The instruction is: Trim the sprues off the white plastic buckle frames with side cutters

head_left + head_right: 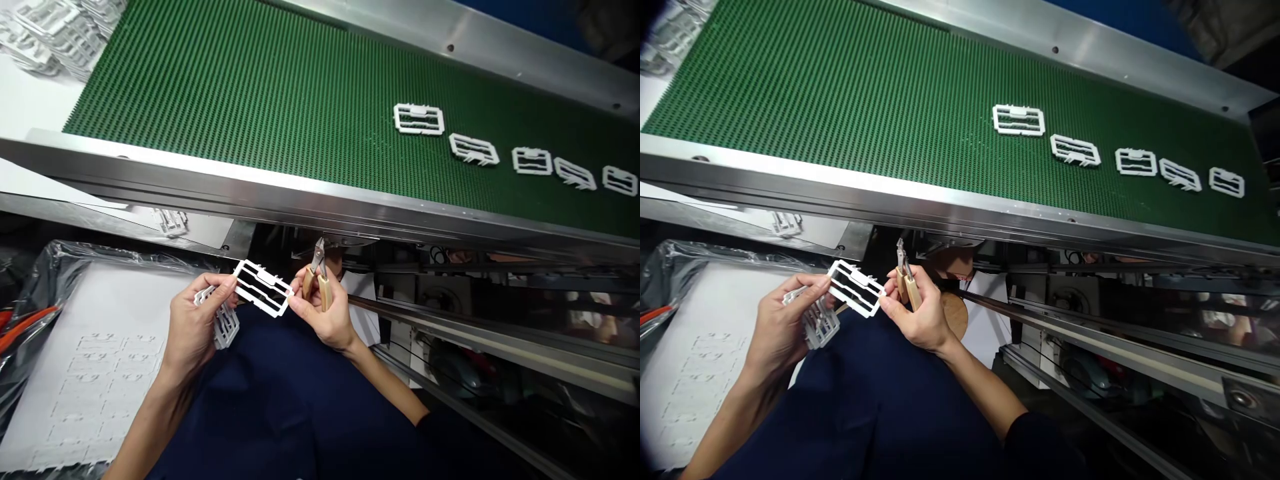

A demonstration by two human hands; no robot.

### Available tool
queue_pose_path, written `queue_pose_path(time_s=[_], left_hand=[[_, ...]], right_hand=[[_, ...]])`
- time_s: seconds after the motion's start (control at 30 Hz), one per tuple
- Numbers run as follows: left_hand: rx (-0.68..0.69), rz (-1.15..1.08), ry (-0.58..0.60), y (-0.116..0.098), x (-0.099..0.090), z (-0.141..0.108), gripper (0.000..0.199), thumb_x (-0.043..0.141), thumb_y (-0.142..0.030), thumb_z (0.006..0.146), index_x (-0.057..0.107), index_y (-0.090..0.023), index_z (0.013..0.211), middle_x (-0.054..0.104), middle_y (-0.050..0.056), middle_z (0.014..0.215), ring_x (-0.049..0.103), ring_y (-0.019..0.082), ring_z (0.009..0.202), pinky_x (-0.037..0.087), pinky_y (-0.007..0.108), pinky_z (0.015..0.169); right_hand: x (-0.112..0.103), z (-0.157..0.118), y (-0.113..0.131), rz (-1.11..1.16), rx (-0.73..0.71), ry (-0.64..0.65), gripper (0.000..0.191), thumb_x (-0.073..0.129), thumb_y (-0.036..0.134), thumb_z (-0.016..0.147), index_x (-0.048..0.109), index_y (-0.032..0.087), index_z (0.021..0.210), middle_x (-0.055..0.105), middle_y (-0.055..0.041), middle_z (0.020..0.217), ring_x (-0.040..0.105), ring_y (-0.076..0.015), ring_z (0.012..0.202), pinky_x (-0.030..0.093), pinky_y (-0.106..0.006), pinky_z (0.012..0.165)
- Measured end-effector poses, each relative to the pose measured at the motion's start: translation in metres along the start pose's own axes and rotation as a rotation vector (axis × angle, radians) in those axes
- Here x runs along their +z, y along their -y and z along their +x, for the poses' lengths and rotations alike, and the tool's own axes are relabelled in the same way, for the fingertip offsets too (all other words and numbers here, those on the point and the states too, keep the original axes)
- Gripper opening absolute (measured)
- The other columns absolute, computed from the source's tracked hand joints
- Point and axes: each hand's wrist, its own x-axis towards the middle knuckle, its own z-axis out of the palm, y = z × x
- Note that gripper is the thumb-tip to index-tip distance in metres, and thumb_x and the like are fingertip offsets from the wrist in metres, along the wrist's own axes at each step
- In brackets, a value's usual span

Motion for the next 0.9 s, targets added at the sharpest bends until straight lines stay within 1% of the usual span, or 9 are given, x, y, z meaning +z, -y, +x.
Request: queue_pose_path(time_s=[0.2, 0.43, 0.77, 0.9], left_hand=[[-0.049, -0.007, 0.008, 0.0044, -0.0016, 0.0040, 0.019, 0.075, -0.031, 0.067, 0.064, -0.017, 0.074, 0.054, -0.002, 0.058, 0.052, 0.011, 0.054, 0.044, 0.021, 0.054], [-0.096, -0.006, -0.003, 0.0071, 0.0015, 0.0078, 0.022, 0.077, -0.031, 0.064, 0.064, -0.016, 0.074, 0.056, -0.002, 0.057, 0.052, 0.011, 0.052, 0.048, 0.024, 0.058], [-0.117, -0.005, -0.009, 0.0073, 0.0011, 0.0089, 0.022, 0.077, -0.030, 0.064, 0.063, -0.015, 0.073, 0.056, -0.002, 0.056, 0.051, 0.010, 0.052, 0.045, 0.023, 0.056], [-0.076, 0.003, -0.002, 0.0084, 0.0021, 0.0071, 0.020, 0.075, -0.030, 0.068, 0.063, -0.015, 0.074, 0.055, -0.002, 0.057, 0.051, 0.010, 0.053, 0.044, 0.022, 0.057]], right_hand=[[-0.0008, 0.0006, -0.0010, -0.011, 0.005, 0.004, 0.032, 0.067, 0.023, 0.075, 0.049, 0.021, 0.101, 0.054, -0.0012, 0.085, 0.052, -0.0107, 0.071, 0.047, -0.025, 0.069], [-0.0018, 0.0015, 0.0002, -0.015, 0.003, -0.001, 0.030, 0.066, 0.022, 0.075, 0.049, 0.020, 0.100, 0.053, -0.0014, 0.085, 0.051, -0.0099, 0.070, 0.046, -0.024, 0.067], [-0.0038, 0.0025, 0.0009, -0.003, 0.007, 0.017, 0.031, 0.066, 0.020, 0.075, 0.048, 0.020, 0.100, 0.052, -0.0007, 0.085, 0.051, -0.0093, 0.070, 0.045, -0.024, 0.067], [-0.0045, 0.0025, 0.0009, -0.008, 0.015, 0.015, 0.031, 0.065, 0.020, 0.076, 0.048, 0.020, 0.101, 0.052, -0.0007, 0.086, 0.051, -0.0097, 0.073, 0.045, -0.024, 0.069]])
